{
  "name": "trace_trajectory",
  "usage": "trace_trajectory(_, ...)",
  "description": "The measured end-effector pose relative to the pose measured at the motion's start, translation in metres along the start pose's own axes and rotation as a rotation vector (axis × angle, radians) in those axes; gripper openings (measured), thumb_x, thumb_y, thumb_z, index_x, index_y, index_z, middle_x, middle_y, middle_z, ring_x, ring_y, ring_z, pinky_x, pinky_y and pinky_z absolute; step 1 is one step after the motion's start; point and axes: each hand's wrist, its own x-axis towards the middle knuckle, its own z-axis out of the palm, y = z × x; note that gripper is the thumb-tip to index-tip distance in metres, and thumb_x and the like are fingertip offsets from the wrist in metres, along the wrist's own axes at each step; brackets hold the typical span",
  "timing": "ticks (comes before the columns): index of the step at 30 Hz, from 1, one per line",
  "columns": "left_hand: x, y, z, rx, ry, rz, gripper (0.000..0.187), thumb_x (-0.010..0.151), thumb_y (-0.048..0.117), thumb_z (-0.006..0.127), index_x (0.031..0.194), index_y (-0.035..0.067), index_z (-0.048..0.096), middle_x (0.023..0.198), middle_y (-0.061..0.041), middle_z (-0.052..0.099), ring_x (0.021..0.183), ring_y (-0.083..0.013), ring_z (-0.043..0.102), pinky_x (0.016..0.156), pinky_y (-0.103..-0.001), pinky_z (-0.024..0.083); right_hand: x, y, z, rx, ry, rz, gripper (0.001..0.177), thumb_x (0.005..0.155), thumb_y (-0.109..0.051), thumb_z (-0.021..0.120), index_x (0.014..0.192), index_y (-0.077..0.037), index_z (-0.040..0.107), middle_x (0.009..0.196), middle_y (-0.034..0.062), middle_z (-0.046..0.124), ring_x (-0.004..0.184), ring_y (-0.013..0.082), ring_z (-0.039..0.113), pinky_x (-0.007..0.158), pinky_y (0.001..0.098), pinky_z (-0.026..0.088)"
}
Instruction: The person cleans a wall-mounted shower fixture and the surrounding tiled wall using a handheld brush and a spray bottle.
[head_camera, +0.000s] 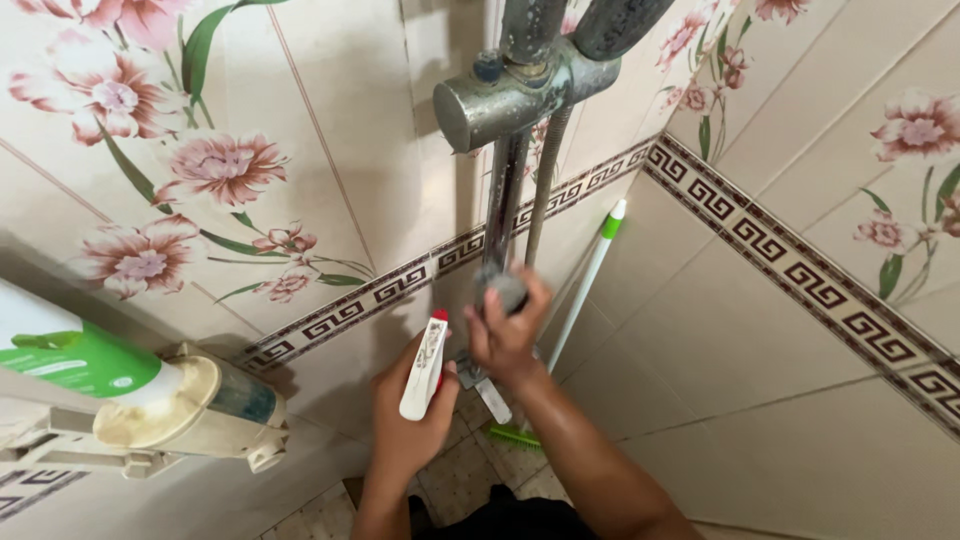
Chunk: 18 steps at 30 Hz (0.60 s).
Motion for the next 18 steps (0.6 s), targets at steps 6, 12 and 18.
trace_trajectory(6, 0.015, 0.004, -0.011, 0.009, -0.075, 0.037, 0.041, 0.084, 0.001, 0.069, 0.124, 0.0, 0.067, 0.069, -0.007, 0.067, 0.059, -0.0083, 0.061, 0.058, -0.026, 0.052, 0.085, -0.01, -0.009, 0.279, 0.12, 0.362, 0.067, 0.113, -0.044, 0.045, 0.166, -0.006, 0.029, 0.15, 0.0166, 0.05, 0.134, 0.0229, 0.052, 0.117, 0.0379, 0.043)
trace_trajectory(12, 0.024, -0.008, -0.016, -0.047, -0.161, 0.059, 0.038, 0.086, 0.002, 0.068, 0.124, -0.001, 0.067, 0.071, -0.006, 0.068, 0.061, -0.008, 0.063, 0.058, -0.026, 0.053, -0.034, 0.029, 0.011, 0.595, 0.005, 0.991, 0.065, 0.107, -0.046, 0.047, 0.144, 0.007, 0.057, 0.101, 0.0135, 0.071, 0.078, 0.0155, 0.063, 0.074, 0.0327, 0.053)
trace_trajectory(18, 0.036, -0.02, -0.017, -0.077, -0.237, 0.012, 0.037, 0.086, 0.001, 0.068, 0.123, 0.0, 0.068, 0.07, -0.007, 0.067, 0.061, -0.0081, 0.059, 0.058, -0.026, 0.051, -0.119, 0.043, 0.011, 0.642, -0.05, 1.256, 0.049, 0.105, -0.03, 0.054, 0.139, 0.006, 0.062, 0.113, 0.0073, 0.074, 0.097, 0.0106, 0.067, 0.088, 0.0254, 0.052)
